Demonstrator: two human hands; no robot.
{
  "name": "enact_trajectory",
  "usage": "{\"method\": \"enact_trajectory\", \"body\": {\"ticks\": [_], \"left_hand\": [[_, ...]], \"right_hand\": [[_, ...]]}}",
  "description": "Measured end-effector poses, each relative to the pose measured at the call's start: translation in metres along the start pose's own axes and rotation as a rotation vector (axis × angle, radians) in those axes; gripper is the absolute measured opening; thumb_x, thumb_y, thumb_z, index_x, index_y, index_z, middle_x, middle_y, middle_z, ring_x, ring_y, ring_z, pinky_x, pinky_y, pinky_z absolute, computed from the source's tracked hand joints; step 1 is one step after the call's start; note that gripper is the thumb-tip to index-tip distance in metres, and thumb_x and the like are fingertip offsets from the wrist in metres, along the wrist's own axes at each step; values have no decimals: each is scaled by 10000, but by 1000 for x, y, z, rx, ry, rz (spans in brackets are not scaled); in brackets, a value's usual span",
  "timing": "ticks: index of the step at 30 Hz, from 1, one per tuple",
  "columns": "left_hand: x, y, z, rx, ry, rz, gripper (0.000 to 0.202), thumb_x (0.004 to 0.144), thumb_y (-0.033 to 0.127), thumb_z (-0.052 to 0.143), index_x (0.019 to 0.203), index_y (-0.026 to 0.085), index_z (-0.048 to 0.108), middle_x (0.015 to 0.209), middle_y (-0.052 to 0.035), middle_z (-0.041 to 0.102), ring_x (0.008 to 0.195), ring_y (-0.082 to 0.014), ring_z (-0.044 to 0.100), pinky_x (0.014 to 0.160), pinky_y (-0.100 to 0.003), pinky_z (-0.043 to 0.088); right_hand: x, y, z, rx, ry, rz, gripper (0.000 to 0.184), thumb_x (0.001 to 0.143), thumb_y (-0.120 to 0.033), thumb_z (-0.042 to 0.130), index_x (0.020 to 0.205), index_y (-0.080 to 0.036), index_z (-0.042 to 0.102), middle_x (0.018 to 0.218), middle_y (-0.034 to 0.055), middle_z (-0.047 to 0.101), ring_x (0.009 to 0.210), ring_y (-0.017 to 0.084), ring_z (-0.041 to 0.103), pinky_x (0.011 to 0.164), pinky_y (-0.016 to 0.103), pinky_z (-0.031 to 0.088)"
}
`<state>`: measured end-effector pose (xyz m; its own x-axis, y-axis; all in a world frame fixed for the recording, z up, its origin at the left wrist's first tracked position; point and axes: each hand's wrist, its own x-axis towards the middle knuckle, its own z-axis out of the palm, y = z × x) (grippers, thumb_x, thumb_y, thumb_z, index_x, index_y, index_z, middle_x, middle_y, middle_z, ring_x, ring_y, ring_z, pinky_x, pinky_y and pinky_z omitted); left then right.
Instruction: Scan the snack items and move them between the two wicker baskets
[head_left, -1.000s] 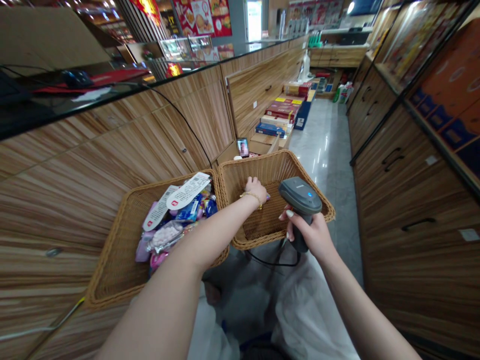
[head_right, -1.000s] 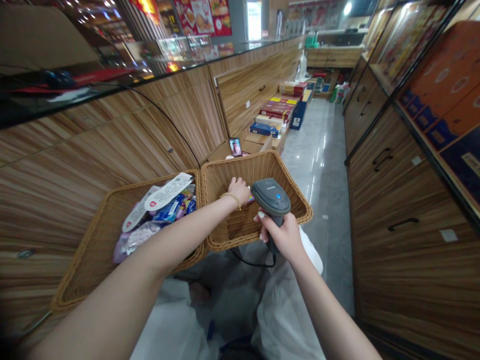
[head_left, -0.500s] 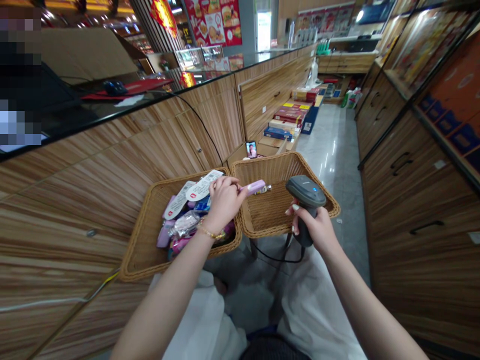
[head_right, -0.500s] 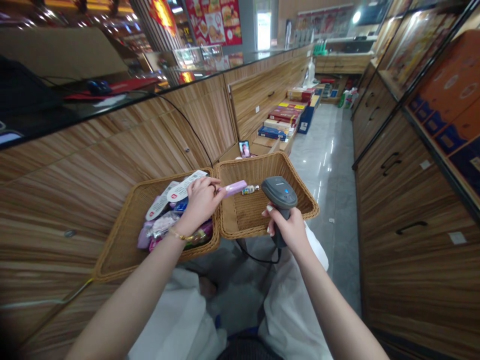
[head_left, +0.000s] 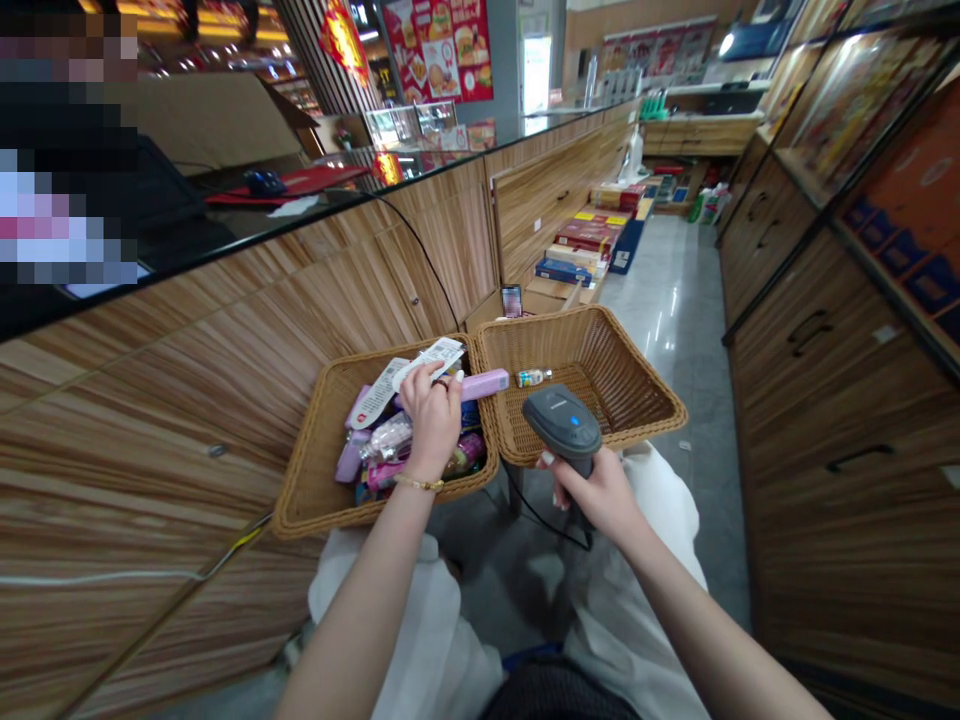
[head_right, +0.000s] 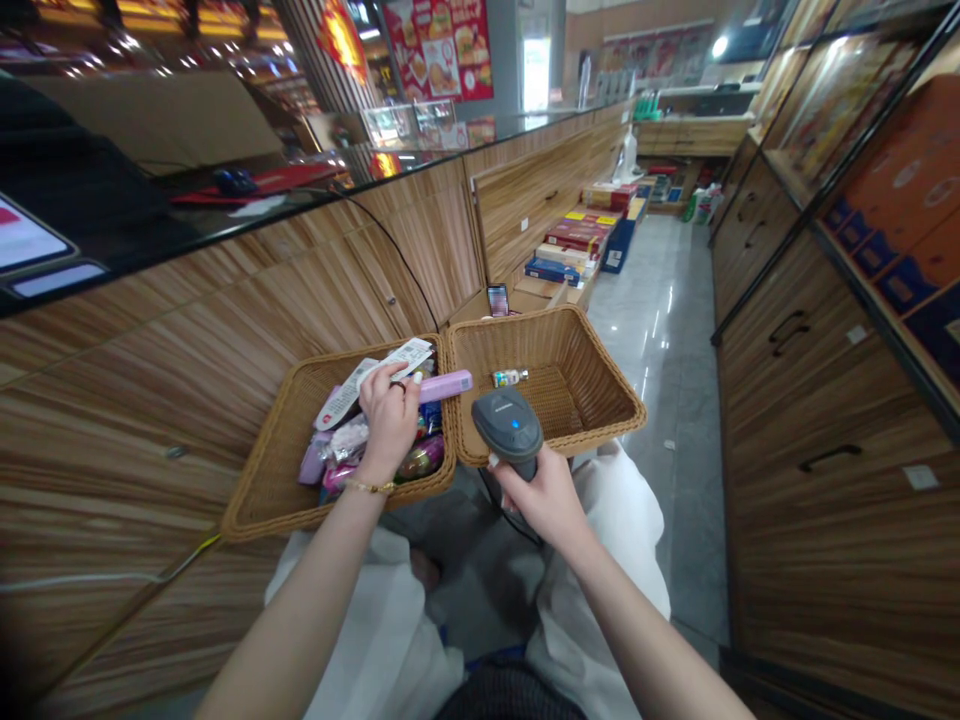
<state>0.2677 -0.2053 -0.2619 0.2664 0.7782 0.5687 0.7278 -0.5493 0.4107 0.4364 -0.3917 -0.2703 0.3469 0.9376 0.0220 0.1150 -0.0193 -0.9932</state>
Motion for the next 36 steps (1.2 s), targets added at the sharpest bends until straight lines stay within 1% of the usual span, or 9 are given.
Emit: {"method": "enact_trajectory", "body": {"ticks": [3,7,14,26,29,31,34,36], "left_hand": [[-3,-5,4,21,15,-4,421,1043,369,393,856,169,712,1368,-156,626,1376,-332,442,1228,-557,290],[-6,-8,8,38,21,-22,435,1048,347,373,856,153,712,1389,-168,622,1416,-348,415,1243,-604,232],[-5,-8,10,50,6,-35,463,1048,355,357,891,128,729,1372,-190,636,1390,-355,434,1230,-591,260],[-6,-13,15,48,40,-15,452,1055,372,379,881,145,728,1310,-180,659,1333,-339,478,1194,-569,323],[-5,-9,9,20,49,-1,434,1052,386,398,850,164,711,1298,-159,657,1314,-323,494,1185,-531,354],[-3,-7,0,8,66,17,414,1049,391,413,857,171,706,1308,-146,652,1310,-310,494,1190,-509,356],[1,-10,-20,14,116,8,387,1040,393,428,922,161,715,1325,-142,651,1305,-309,487,1191,-499,351],[5,-19,-35,40,163,-51,387,1033,393,426,939,156,717,1315,-151,655,1299,-321,485,1178,-510,356]], "right_hand": [[-4,2,4,-29,-12,-1,315,890,-464,660,702,-223,585,453,-6,625,405,181,617,489,263,492],[-6,1,7,-71,-22,-2,262,900,-431,640,760,-210,624,460,-8,633,424,193,644,494,264,498],[-7,6,6,-129,-18,6,187,883,-359,610,788,-200,638,484,-2,652,452,196,671,493,254,500],[-7,10,6,-109,-14,29,244,900,-425,642,806,-199,643,477,2,650,437,194,659,483,249,500],[-7,10,5,-99,-4,21,264,902,-442,643,804,-197,648,475,3,647,427,191,647,480,254,494],[-8,9,3,-93,4,16,278,902,-454,645,798,-196,647,473,4,644,418,189,636,476,257,488],[-7,7,1,-82,20,19,290,889,-470,660,776,-206,623,467,0,638,406,185,623,481,263,490],[-7,6,-1,-81,26,24,309,877,-489,676,755,-215,604,466,-3,634,401,183,618,485,268,493]]}}
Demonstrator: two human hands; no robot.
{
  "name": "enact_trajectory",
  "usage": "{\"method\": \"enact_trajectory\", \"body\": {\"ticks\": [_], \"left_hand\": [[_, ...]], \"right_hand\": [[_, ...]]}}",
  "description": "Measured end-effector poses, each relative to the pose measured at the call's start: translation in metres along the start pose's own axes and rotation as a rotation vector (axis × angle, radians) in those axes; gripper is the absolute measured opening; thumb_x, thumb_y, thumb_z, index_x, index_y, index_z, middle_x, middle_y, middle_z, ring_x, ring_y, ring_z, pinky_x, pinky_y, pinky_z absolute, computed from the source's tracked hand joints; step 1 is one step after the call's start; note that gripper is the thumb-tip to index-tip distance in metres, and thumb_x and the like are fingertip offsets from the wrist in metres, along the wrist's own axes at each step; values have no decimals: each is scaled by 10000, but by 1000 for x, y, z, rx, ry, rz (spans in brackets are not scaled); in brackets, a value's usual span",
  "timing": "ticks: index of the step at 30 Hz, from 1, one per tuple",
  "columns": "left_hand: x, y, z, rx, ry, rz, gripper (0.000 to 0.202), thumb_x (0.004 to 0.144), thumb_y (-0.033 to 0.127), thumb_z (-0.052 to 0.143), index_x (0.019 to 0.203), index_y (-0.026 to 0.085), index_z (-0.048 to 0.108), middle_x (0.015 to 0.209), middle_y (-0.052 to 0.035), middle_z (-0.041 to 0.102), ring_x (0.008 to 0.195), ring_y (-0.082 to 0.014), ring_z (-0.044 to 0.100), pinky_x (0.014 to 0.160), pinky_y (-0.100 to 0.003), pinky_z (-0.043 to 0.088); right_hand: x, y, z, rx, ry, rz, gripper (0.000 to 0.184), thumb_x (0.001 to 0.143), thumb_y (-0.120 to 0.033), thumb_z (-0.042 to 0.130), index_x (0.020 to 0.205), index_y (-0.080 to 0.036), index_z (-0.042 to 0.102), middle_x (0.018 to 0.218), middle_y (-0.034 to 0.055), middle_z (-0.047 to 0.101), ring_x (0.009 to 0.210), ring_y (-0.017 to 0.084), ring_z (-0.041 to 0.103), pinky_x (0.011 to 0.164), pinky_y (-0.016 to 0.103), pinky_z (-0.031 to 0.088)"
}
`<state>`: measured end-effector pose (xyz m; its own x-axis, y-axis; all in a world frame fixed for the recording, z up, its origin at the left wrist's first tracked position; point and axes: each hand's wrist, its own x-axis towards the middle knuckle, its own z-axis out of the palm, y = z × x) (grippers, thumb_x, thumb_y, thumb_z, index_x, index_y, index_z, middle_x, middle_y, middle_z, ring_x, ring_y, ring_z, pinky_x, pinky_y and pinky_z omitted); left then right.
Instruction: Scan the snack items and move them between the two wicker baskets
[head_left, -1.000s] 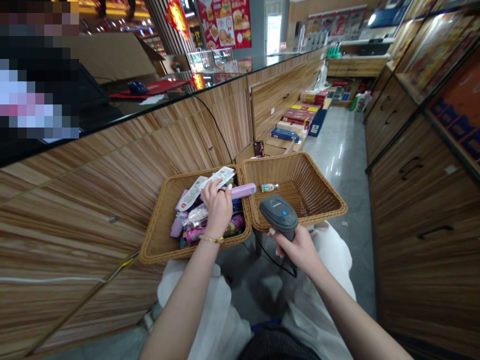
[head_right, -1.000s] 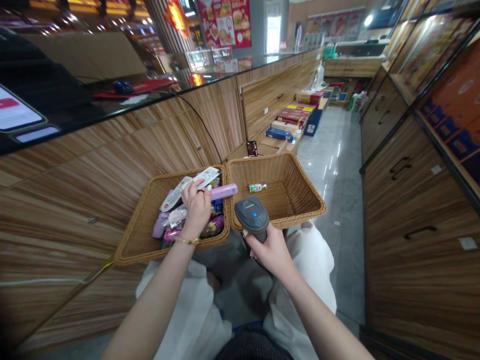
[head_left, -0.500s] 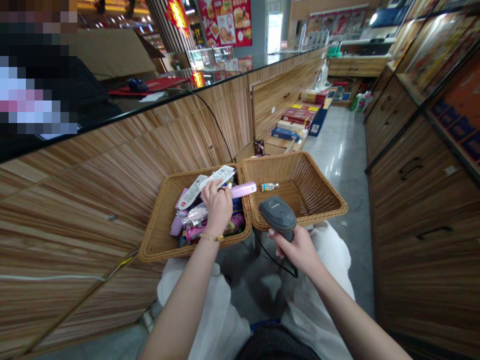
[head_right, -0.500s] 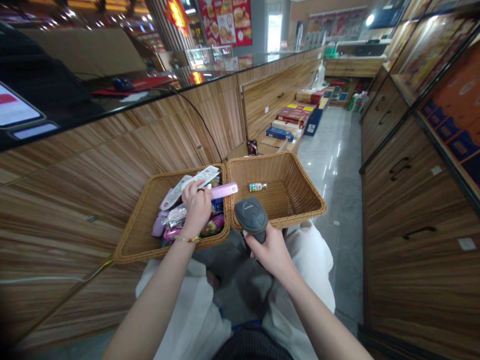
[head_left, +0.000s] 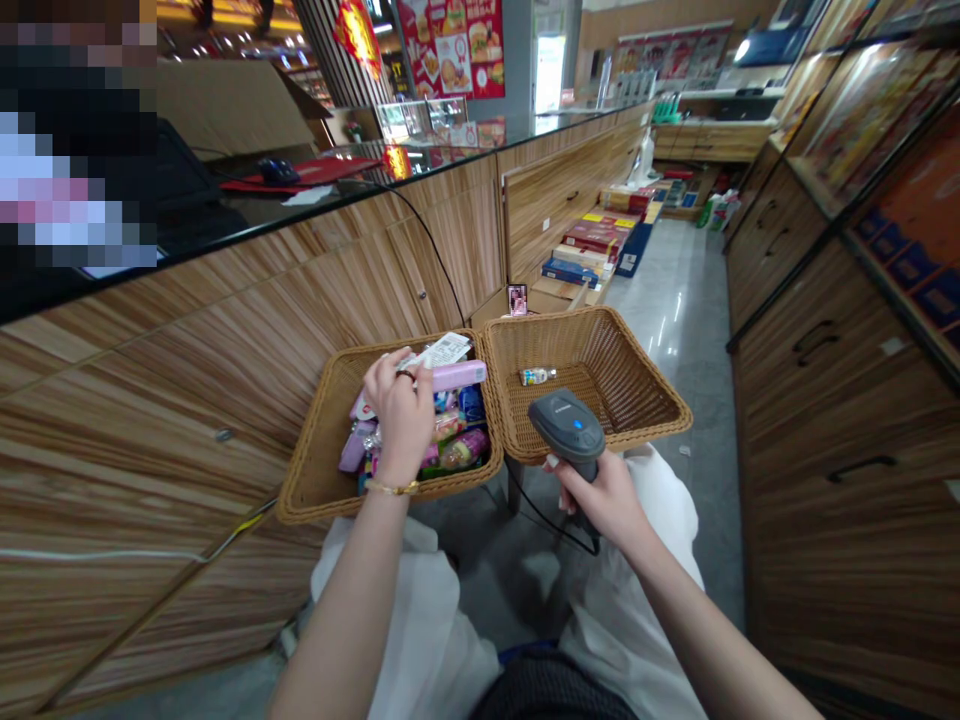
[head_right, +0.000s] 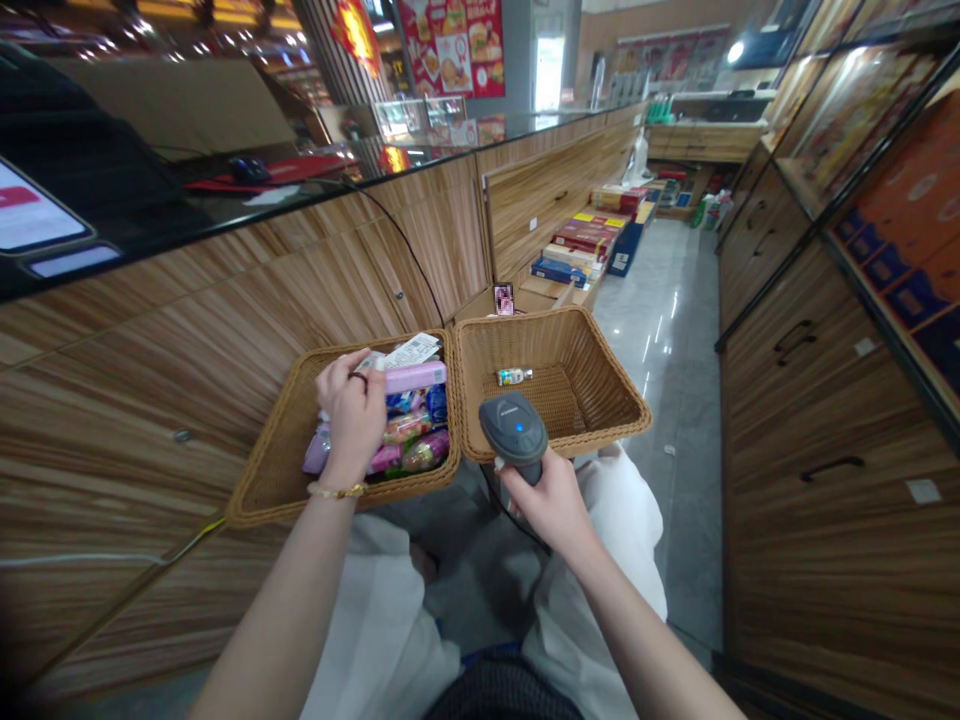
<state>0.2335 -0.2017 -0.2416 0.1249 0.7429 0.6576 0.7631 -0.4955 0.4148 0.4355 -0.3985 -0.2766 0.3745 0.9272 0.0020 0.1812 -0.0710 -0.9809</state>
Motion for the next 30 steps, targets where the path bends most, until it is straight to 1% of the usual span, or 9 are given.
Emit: {"method": "enact_trajectory", "body": {"ticks": [3,6,9,12,16,19,22,27,30], "left_hand": [[9,-16,-19,69,49,-111,371,1021,409,443,927,170,711,1336,-163,637,1340,-351,455,1183,-553,322],[12,-24,-32,118,41,-158,349,1016,427,466,1032,176,707,1377,-183,603,1378,-379,425,1183,-589,301],[12,-16,-33,137,1,-93,351,1003,432,504,1159,175,687,1417,-182,572,1398,-380,409,1195,-577,296],[13,3,-23,133,-61,17,352,980,395,548,1234,181,664,1432,-167,558,1395,-362,416,1205,-551,302],[20,33,3,120,-193,167,399,971,372,574,1321,186,623,1422,-159,569,1375,-347,432,1206,-544,308],[28,53,27,139,-337,299,450,962,383,606,1368,190,594,1443,-154,553,1395,-340,416,1231,-547,271],[37,70,55,197,-525,414,516,934,373,653,1405,177,578,1494,-164,509,1422,-343,392,1243,-545,238],[48,93,110,358,-925,558,598,881,446,727,1416,212,599,1444,-153,557,1401,-352,412,1212,-562,245],[52,107,145,430,-1098,600,601,863,441,758,1400,207,627,1444,-174,567,1400,-370,419,1209,-593,217]], "right_hand": [[2,1,-2,-6,1,2,346,867,-524,694,734,-221,594,464,-1,633,404,184,617,485,271,495],[4,3,-4,12,7,-7,363,865,-538,704,724,-224,590,464,4,635,411,184,606,478,274,495],[8,1,-8,53,22,-11,371,861,-539,712,706,-222,595,460,5,628,408,180,593,464,275,491],[13,-6,-16,93,34,-15,369,868,-528,703,711,-201,636,465,10,629,389,165,579,452,268,483],[23,-13,-33,196,73,-45,337,850,-503,722,782,-176,681,461,-4,615,366,152,558,423,259,470],[32,-12,-45,314,121,-41,343,805,-488,783,863,-166,681,632,32,723,362,128,560,399,252,470],[39,-5,-54,420,172,-37,357,798,-474,815,906,-166,671,757,48,761,370,111,569,386,244,475],[45,7,-62,519,193,-29,324,829,-442,806,923,-170,659,772,28,748,384,109,580,388,240,482],[45,9,-63,546,178,-25,293,861,-421,778,949,-173,649,782,25,748,393,109,581,398,242,488]]}}
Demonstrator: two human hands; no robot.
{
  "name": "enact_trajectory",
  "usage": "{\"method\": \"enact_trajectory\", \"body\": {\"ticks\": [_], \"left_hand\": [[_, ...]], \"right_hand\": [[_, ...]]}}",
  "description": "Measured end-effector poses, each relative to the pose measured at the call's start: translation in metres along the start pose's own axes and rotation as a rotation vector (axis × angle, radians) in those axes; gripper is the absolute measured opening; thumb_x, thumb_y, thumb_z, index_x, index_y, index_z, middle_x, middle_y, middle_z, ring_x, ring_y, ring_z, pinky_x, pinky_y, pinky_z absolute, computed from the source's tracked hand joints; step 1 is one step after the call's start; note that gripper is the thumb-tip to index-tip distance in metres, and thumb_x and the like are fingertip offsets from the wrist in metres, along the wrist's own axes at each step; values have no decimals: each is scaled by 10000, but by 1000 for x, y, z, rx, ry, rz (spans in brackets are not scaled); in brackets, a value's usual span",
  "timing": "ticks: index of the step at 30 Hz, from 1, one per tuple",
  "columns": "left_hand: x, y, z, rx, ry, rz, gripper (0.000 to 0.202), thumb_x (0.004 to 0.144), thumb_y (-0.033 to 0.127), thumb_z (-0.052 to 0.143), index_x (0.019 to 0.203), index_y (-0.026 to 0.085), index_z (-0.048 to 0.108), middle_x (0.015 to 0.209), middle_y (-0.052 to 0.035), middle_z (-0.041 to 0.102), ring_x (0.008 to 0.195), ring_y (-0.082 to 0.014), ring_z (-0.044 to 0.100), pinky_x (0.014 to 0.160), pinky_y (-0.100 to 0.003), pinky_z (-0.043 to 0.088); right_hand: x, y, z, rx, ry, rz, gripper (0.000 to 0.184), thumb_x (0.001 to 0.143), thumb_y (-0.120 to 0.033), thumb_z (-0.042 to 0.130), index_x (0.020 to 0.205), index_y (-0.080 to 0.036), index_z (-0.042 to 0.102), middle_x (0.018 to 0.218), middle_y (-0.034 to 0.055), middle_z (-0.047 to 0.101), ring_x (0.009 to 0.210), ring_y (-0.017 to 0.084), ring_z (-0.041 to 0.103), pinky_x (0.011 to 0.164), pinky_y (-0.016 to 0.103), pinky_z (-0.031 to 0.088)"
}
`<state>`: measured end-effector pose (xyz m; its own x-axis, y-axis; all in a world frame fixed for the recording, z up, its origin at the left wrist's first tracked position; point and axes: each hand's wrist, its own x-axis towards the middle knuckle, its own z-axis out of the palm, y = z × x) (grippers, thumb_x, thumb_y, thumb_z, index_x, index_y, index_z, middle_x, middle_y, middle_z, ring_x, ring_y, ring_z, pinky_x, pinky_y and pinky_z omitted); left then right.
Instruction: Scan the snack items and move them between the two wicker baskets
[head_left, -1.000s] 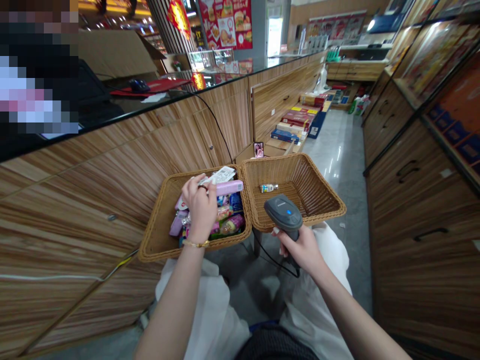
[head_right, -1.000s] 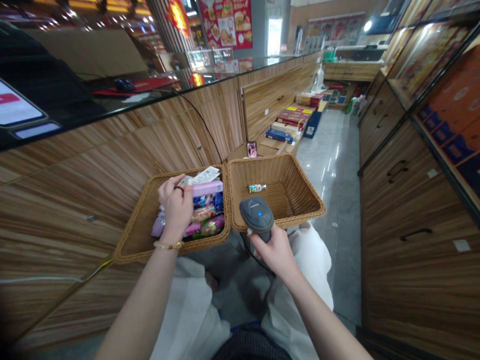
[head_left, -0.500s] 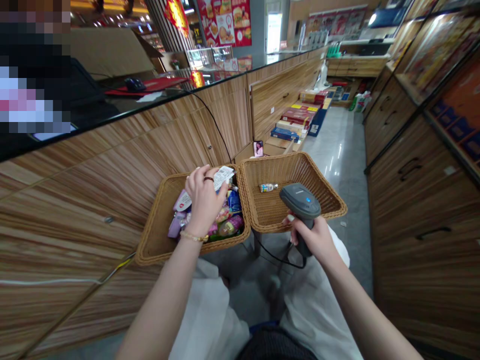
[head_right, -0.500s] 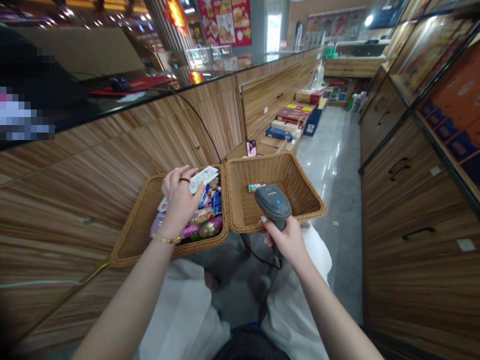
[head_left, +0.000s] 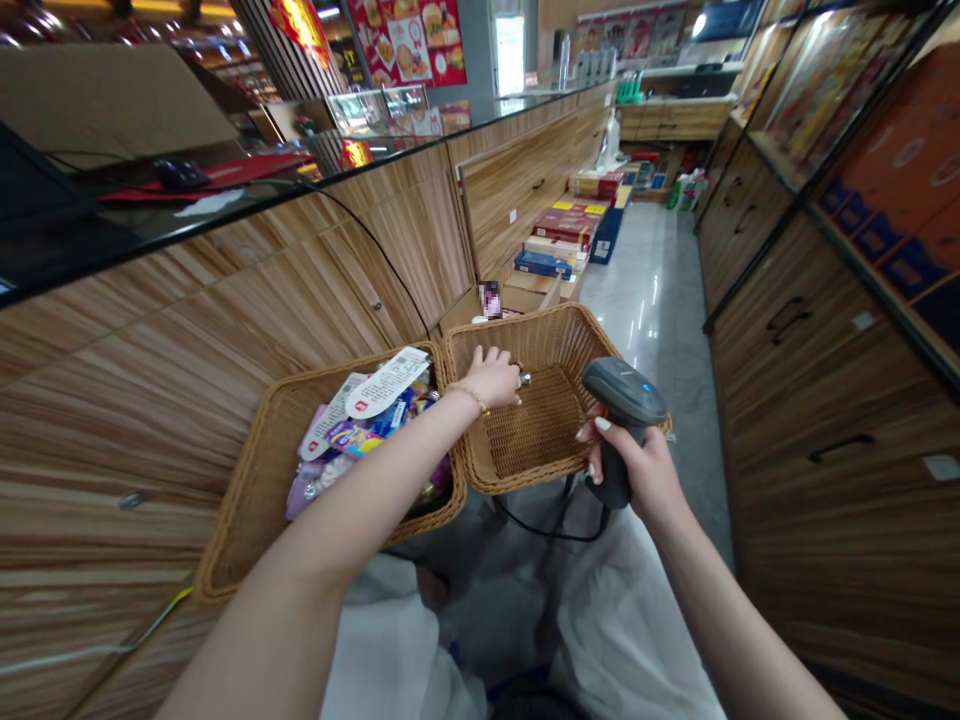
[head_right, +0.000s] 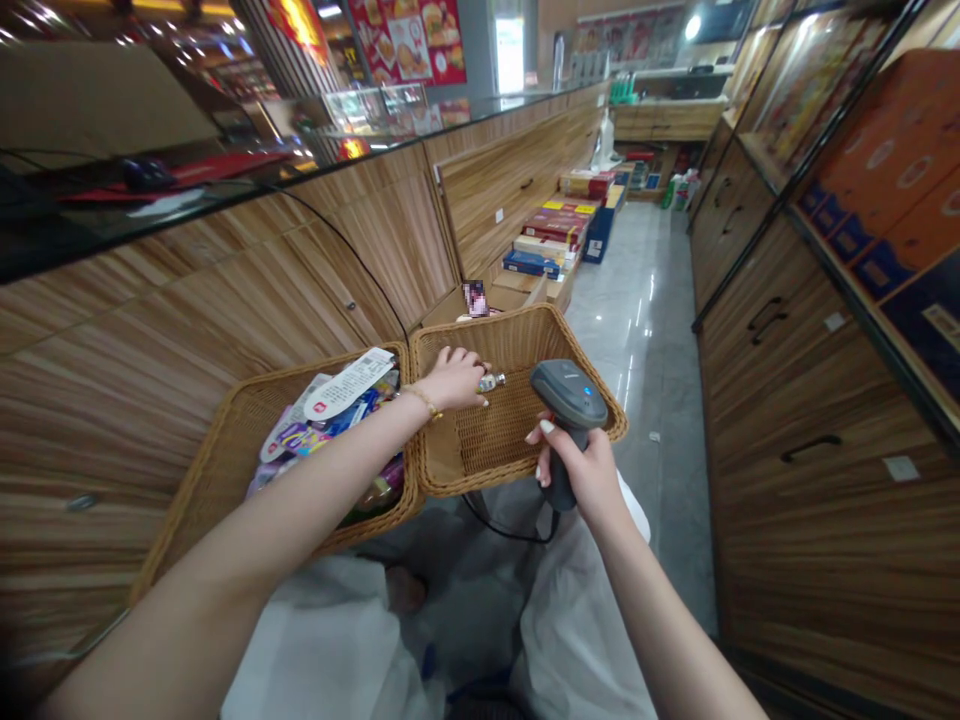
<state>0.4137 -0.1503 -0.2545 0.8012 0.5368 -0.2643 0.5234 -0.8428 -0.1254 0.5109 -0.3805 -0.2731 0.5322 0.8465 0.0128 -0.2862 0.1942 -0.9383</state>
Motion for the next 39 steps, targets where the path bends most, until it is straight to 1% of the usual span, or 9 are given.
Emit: {"method": "enact_trajectory", "body": {"ticks": [7,13,17,19,21,23,30,36,39], "left_hand": [[74,17,19,-10,-153,44,587,812,394,816,1351,217,665,1445,-173,607,1355,-342,501,1149,-511,353],[95,22,38,4,-143,44,407,806,246,779,1211,220,759,1352,-177,673,1318,-338,559,1195,-548,270],[90,27,44,28,-79,44,324,906,172,645,1203,210,771,1346,-182,664,1335,-325,557,1230,-565,207],[87,31,44,34,-82,37,280,966,189,606,1206,180,751,1317,-175,667,1291,-301,591,1203,-550,309],[84,34,42,31,-106,26,294,1000,288,623,1261,166,685,1312,-143,656,1208,-269,635,1089,-509,484],[83,36,39,22,-132,11,386,996,384,649,1316,170,618,1327,-118,635,1144,-248,656,966,-470,580],[73,35,19,-27,-184,-45,415,989,402,660,1330,173,603,1328,-110,630,1133,-246,657,946,-471,590],[32,18,-12,-86,-41,-77,229,945,114,604,1118,87,752,1156,-230,733,1140,-321,714,953,-390,558],[-3,7,-25,-125,82,-99,251,936,137,620,1156,111,738,1188,-196,737,1141,-308,721,943,-356,556]], "right_hand": [[0,-2,2,-22,-3,28,296,868,-435,746,959,-179,628,781,21,735,389,114,571,412,260,491],[0,-2,1,1,-33,27,263,886,-407,737,958,-173,640,771,13,733,381,102,581,419,243,484],[1,-3,1,-1,-36,35,275,882,-421,738,956,-176,637,765,14,736,380,105,582,419,245,479],[1,-3,2,-19,-33,39,294,880,-442,733,961,-177,634,759,14,734,378,108,576,418,251,479],[1,-3,2,-41,-30,40,313,877,-466,728,961,-180,631,754,15,733,376,111,569,415,258,479],[1,-2,2,-51,-27,42,325,874,-480,727,957,-181,629,760,18,734,378,114,569,418,263,483],[1,-3,2,-81,-23,33,354,868,-515,723,956,-188,619,765,20,733,374,117,566,411,269,491],[2,-2,3,-61,-22,27,368,845,-517,752,925,-184,620,762,26,738,369,111,562,404,262,493],[2,-1,3,-45,-22,31,353,847,-500,758,922,-183,623,762,25,738,375,108,560,411,258,494]]}}
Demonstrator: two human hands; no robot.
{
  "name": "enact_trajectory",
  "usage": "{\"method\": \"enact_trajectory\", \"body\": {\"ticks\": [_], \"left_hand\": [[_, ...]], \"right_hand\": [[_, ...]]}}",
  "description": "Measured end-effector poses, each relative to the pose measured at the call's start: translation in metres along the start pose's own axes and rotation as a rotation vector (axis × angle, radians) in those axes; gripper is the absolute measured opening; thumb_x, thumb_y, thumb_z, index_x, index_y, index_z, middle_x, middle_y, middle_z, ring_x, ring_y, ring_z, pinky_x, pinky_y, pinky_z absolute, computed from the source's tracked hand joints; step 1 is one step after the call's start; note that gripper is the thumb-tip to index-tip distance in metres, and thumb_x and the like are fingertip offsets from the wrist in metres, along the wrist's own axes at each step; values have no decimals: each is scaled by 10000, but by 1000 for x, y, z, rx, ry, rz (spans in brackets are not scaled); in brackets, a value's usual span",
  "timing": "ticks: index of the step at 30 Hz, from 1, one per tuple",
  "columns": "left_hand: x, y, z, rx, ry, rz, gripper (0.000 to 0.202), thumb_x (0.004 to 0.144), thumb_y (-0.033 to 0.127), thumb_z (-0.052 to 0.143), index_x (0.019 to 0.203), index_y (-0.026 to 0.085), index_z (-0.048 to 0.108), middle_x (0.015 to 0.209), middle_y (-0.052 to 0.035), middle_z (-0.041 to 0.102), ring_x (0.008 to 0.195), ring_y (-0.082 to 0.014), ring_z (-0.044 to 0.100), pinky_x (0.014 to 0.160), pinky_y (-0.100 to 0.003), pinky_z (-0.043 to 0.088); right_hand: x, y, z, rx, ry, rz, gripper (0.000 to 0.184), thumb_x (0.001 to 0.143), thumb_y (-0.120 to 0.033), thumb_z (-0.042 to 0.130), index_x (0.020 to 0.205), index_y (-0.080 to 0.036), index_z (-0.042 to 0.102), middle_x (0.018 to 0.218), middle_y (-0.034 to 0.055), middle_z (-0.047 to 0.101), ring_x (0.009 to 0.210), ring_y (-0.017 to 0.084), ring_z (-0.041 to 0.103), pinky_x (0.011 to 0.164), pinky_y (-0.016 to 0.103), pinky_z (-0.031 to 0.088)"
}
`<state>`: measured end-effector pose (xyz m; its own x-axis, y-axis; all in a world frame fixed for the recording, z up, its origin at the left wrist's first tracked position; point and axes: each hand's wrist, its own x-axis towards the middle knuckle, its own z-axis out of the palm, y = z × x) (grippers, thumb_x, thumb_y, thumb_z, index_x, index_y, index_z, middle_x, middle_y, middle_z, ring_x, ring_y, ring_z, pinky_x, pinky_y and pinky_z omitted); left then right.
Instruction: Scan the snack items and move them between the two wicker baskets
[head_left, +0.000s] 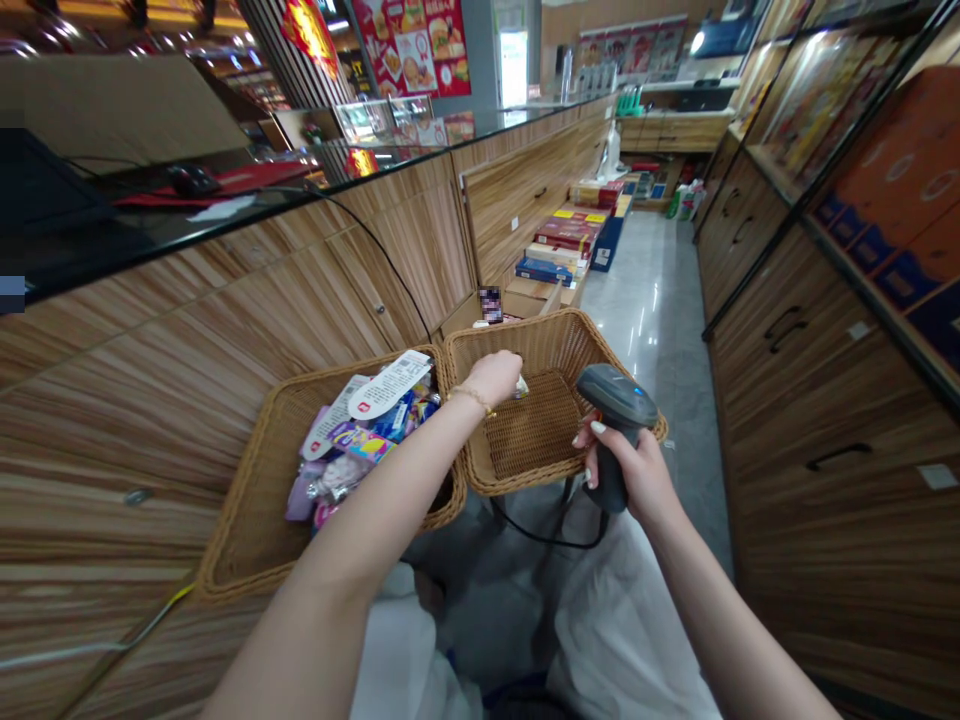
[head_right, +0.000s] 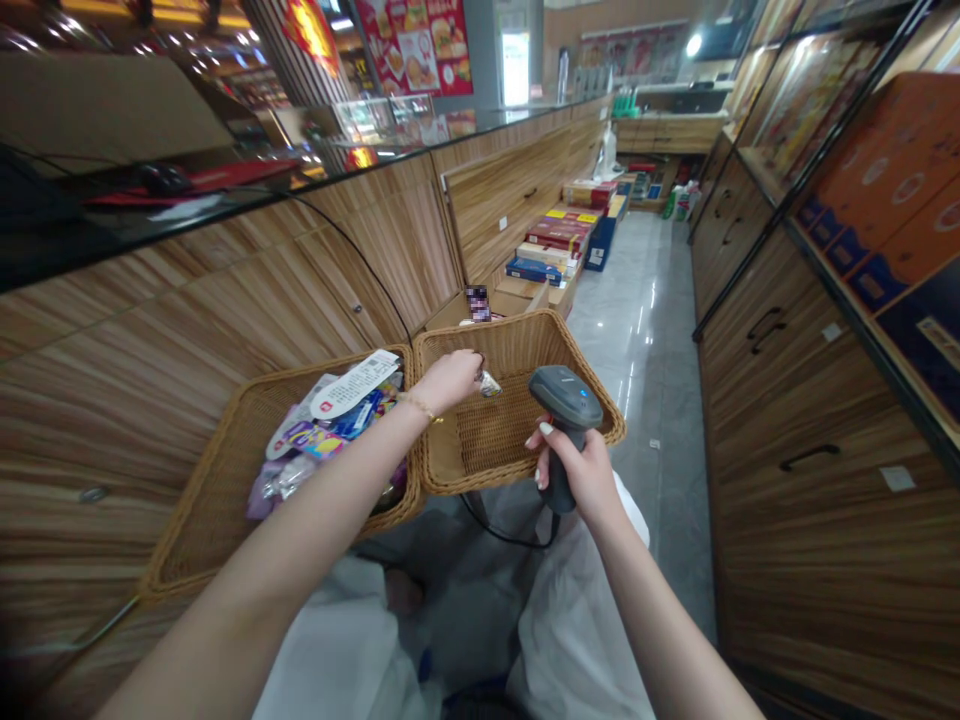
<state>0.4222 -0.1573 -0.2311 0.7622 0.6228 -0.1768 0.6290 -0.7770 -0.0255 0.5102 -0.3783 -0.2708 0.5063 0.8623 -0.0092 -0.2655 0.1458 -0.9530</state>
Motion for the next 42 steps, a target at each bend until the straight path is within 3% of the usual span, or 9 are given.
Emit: {"method": "enact_trajectory", "body": {"ticks": [4,8,12,15,21,31,42], "left_hand": [[-57,-17,-8,-48,194,-53,295,964,221,623,1250,180,680,1254,-125,723,1158,-277,706,995,-371,534],[-117,-35,3,-202,537,-94,284,894,209,714,1176,248,706,1192,-69,763,1132,-284,701,1045,-431,500],[-162,-51,22,-309,648,-150,309,879,200,710,1179,273,699,1215,-55,761,1146,-278,689,1049,-433,499],[-182,-58,34,-319,710,-169,299,881,204,702,1175,261,693,1205,-61,765,1158,-271,683,1075,-437,480],[-191,-60,50,-240,794,-107,252,940,196,621,1181,253,668,1244,-64,756,1196,-241,677,1206,-477,342],[-189,-55,55,-166,770,-163,320,929,115,571,1225,225,623,1215,-85,751,1200,-247,667,1238,-508,276],[-192,-52,56,-135,821,-152,303,936,111,589,1212,233,616,1235,-75,747,1242,-264,643,1229,-542,264]], "right_hand": [[-1,-1,-1,-19,16,-2,356,832,-499,765,910,-186,613,757,21,730,380,112,557,405,258,481],[-6,-3,5,-46,28,-2,391,799,-525,784,899,-189,612,745,19,725,377,114,552,396,256,469],[-21,0,22,-90,-26,21,422,792,-576,774,877,-191,623,742,42,742,371,121,545,409,271,478],[-35,5,37,-148,-107,37,432,807,-608,746,857,-192,640,734,54,749,374,130,549,415,276,476],[-55,13,57,-319,-239,31,305,868,-478,692,770,-193,643,464,-14,606,395,158,569,470,266,482],[-66,14,71,-434,-288,103,221,850,-421,642,809,-207,606,448,-26,615,393,172,612,449,248,477],[-66,19,69,-469,-299,103,200,865,-403,645,819,-220,580,465,-26,628,408,184,638,454,253,494]]}}
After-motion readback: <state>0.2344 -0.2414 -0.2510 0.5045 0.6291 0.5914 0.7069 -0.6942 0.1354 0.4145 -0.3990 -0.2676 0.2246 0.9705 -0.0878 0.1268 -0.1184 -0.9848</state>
